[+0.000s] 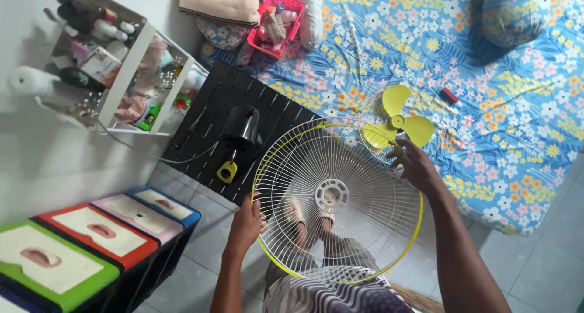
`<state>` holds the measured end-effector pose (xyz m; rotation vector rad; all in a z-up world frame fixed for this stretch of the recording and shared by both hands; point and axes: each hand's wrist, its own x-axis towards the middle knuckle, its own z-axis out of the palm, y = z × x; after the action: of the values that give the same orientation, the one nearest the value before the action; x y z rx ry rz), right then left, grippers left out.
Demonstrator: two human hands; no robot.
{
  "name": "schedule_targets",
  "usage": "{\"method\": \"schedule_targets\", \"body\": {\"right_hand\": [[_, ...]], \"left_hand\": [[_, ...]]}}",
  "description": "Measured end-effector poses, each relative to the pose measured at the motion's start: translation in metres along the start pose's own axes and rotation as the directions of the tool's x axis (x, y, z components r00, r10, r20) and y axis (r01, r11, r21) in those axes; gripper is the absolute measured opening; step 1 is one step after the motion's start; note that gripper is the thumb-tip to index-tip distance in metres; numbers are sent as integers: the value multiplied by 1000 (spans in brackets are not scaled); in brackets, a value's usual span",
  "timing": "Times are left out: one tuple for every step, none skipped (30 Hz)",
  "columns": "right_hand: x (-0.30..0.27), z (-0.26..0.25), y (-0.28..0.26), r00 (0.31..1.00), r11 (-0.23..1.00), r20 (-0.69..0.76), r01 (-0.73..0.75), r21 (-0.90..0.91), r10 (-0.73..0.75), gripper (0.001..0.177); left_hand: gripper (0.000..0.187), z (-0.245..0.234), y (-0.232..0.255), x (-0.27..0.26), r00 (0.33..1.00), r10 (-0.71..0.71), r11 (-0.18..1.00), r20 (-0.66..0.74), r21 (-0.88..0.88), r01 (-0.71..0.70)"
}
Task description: The person assembles a small electric fan by attaching the front wire cage to the motor base, then placing the fan blade onto the motor shaft. The person handles the fan cage, motor base, and blade by hand.
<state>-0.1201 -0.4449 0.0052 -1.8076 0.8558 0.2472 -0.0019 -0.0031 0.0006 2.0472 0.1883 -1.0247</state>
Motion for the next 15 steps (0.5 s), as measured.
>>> {"method": "schedule_targets", "body": {"right_hand": [[-1,-2,-2,1000,1000,16,-12,-10,13,42],[0,-4,-3,999,1000,31,-22,-19,23,41],[1,-5,-4,998,999,45,-31,-29,33,40],[0,-5,-3,998,999,58,18,-40,-16,40],[0,-6,-2,995,996,72,67,-50,-64,40],[3,-6,-1,990,991,84,118,-58,-113,40],[5,-7,-1,994,993,79,76,-95,-69,40],[5,-7,1,997,991,71,30,-132,-21,40],[5,-8,2,998,985,60,-17,-169,27,40],[4,-9,4,998,990,61,-3,-143,12,40],[2,-10,4,998,993,62,10,-117,-3,41],[-1,-11,4,998,996,62,22,-90,-17,41],[-3,-13,4,997,997,70,-12,-80,18,42],[-6,-14,2,995,996,80,-48,-70,54,43],[-9,-15,1,992,995,90,-85,-60,90,44]], "left_hand": [[43,2,1,-2,999,19,1000,-30,10,-18],[43,2,3,-4,999,-1,1000,-46,-14,1],[42,4,5,-4,998,-22,999,-61,-39,19],[42,7,6,-6,997,-45,997,-70,-63,41],[42,9,7,-7,996,-32,999,-78,-9,31],[42,11,8,-7,996,-17,999,-86,47,21],[41,13,8,-6,996,-1,995,-92,102,11],[40,15,6,-5,991,61,987,-122,157,-42],[39,17,4,-1,981,125,973,-147,212,-92],[39,20,0,2,968,191,952,-166,270,-141],[38,23,-4,7,981,137,973,-140,204,-107],[38,26,-8,13,990,85,988,-109,139,-70],[39,30,-14,18,997,34,997,-74,74,-29],[37,32,-21,21,967,236,948,-100,242,-206],[37,34,-27,25,899,430,840,-89,405,-361]]}}
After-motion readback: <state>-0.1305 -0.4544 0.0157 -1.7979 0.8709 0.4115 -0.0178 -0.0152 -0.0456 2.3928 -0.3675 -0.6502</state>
